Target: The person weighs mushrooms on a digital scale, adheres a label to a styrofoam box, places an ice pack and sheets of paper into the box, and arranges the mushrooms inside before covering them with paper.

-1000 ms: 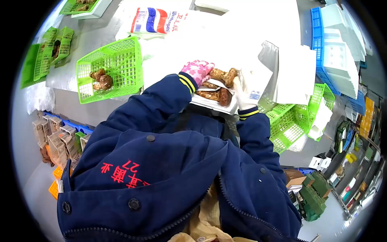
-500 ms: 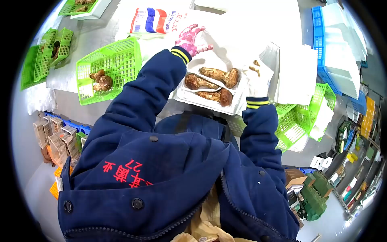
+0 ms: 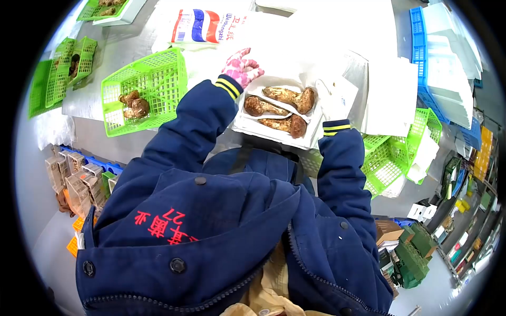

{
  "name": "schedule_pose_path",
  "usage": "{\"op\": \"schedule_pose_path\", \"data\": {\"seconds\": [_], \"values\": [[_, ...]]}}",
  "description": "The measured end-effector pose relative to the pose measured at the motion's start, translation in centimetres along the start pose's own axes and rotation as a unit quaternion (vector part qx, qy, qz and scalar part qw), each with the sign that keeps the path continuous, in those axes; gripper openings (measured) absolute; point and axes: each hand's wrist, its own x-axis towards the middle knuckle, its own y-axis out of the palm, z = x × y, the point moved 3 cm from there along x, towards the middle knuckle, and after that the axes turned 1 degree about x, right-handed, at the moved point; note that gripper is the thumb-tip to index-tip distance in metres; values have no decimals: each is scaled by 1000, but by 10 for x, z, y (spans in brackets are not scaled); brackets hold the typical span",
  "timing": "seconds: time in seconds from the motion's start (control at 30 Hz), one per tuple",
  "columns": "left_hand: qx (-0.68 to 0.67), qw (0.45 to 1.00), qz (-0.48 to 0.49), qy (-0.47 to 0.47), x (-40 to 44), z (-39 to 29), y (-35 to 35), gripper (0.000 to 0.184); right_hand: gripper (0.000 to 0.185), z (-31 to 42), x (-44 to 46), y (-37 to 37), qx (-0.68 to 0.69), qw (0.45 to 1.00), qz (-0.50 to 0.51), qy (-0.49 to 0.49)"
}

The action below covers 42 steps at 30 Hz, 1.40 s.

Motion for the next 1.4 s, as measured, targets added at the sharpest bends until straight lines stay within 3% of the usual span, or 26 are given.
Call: {"op": "schedule_pose_path", "data": {"seconds": [0.03,0.07,0.1,0.17,0.27,0.33,0.4,0.47,0.53,0.63,0.67,0.7,0.73,0.77,0.83,0.87,0.93,1.0,1.03,1.07,1.17,1.2,1.27,1.3,1.33,1.4], "values": [[17,1000,16,-4,-7,2,-2,54,20,-16,1,8,134,991,-9,-20],[69,997,28,-5,-12,4,-3,38,20,-34,5,8,135,991,-9,-19],[121,992,41,-4,-17,4,-4,26,18,-39,6,6,133,987,27,-86],[273,960,60,-17,-29,-16,-4,26,16,-45,12,4,130,978,62,-151],[422,900,62,-90,-36,-42,0,28,15,-45,22,11,7,965,85,-249],[519,849,-75,70,-45,-59,2,30,13,-45,30,16,32,978,119,-169],[482,846,-105,202,-45,-66,13,41,11,-43,39,19,68,982,143,-98],[486,837,25,250,-37,-73,37,42,20,-47,43,24,175,960,212,-53],[492,833,44,249,-31,-73,50,33,26,-44,41,27,236,943,231,-33],[518,814,96,243,-22,-58,50,20,20,-22,28,17,167,967,190,-14],[515,815,97,248,-23,-56,49,20,30,18,16,-4,-76,988,128,-44],[515,815,95,247,-23,-56,50,20,34,33,6,-15,-234,964,-36,-125],[512,814,93,258,-25,-56,51,19,38,52,-7,-22,-376,884,-196,-197],[509,813,91,268,-27,-55,52,18,38,66,-15,-22,-375,884,-195,-199],[497,819,69,279,-31,-49,50,17,38,106,-25,-12,-246,935,-35,-253],[484,824,48,291,-32,-48,45,16,46,92,-24,15,-242,920,-7,-308],[484,816,37,313,-33,-50,31,15,55,139,-33,6,-342,896,23,-283],[467,827,61,306,-36,-52,21,15,64,124,-21,-6,-97,940,-215,-247],[473,829,90,284,-33,-52,18,16,61,114,-21,-19,-219,886,-314,-260],[487,820,66,293,-33,-48,16,17,61,115,-22,-19,-219,887,-311,-263],[472,827,65,297,-45,-35,5,17,41,135,-38,6,-140,872,-200,-425],[472,829,63,294,-46,-32,5,17,25,138,-47,26,-131,888,-67,-435],[447,858,72,242,-45,-30,2,16,19,167,-53,44,-228,829,-32,-510],[476,831,59,282,-48,-31,-3,14,28,143,-39,56,-334,868,63,-362],[484,822,56,295,-49,-26,-5,13,31,109,-19,65,-234,939,82,-240],[472,831,74,284,-57,-23,-6,13,35,115,-24,58,-306,898,-43,-312]]}}
